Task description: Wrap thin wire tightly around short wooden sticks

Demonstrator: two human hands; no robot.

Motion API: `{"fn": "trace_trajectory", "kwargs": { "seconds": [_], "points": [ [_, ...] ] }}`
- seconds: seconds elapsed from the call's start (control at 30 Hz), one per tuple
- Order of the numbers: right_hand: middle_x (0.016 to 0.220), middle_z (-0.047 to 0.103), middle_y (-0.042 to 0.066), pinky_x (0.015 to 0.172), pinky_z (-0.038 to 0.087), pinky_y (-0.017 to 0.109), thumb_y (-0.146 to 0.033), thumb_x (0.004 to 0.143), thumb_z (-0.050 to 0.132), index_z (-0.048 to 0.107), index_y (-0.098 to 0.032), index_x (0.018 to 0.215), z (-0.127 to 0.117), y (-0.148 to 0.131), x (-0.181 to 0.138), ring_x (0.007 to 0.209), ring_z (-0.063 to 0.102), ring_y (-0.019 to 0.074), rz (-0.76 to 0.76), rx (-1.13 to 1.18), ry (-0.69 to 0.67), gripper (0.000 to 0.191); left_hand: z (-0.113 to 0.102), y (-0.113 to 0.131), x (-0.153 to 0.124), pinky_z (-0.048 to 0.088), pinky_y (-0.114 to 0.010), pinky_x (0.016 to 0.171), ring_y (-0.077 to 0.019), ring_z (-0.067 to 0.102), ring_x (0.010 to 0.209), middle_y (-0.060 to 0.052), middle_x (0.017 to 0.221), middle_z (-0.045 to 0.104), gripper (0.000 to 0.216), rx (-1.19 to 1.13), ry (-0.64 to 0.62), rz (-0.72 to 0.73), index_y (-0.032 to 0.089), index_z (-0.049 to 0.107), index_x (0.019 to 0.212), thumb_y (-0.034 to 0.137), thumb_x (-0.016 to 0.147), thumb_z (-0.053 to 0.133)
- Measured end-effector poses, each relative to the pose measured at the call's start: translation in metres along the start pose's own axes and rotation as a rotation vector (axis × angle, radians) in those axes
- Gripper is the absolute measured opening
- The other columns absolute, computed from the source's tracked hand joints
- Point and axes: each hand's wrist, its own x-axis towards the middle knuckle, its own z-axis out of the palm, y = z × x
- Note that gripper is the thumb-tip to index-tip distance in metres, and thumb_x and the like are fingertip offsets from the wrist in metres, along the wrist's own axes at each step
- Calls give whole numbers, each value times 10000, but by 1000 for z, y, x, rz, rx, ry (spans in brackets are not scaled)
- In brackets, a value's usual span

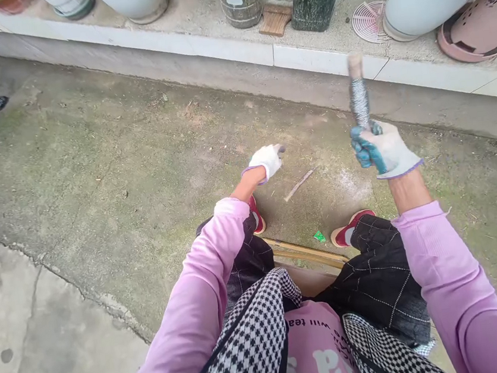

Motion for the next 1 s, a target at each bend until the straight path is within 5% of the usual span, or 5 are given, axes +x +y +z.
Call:
{"fn": "trace_trajectory", "kwargs": {
  "seconds": [0.2,0.43,0.63,0.77,1.0],
  "points": [
    [681,586,-43,458,395,265,-688,853,1044,677,-294,912,47,5,-17,573,453,134,5,-325,-93,542,82,35,-19,668,-399,1237,-223,828,1121,-50,1081,924,405,-211,-537,284,145,876,1198,-39,854,768],
    [729,623,-23,561,453,281,-639,919,913,651,-301,936,39,8,-7,655,531,174,-21,-506,-33,428,55,39,-40,473,-210,650,-82,516,613,69,712,620,230,-278,-423,90,158,781,953,6,1097,684],
    [801,639,-10,561,469,327,-640,937,877,752,-279,1160,38,11,-1,630,524,197,52,-451,17,442,48,54,-44,431,-226,646,-89,496,642,62,731,616,168,-189,-434,137,157,811,963,42,1059,738],
    [939,799,92,745,580,380,-469,1033,805,851,-259,1264,25,13,11,835,734,304,4,-986,106,315,35,55,-40,452,-273,689,-114,511,681,46,749,614,159,-86,-401,176,185,752,899,118,1042,769],
    [853,808,63,708,484,343,-262,967,808,914,-236,1111,4,10,5,781,726,252,155,-1437,-381,180,10,46,-19,442,-318,838,-152,513,819,38,736,587,264,266,-320,349,212,674,782,94,1006,752]
  ]
}}
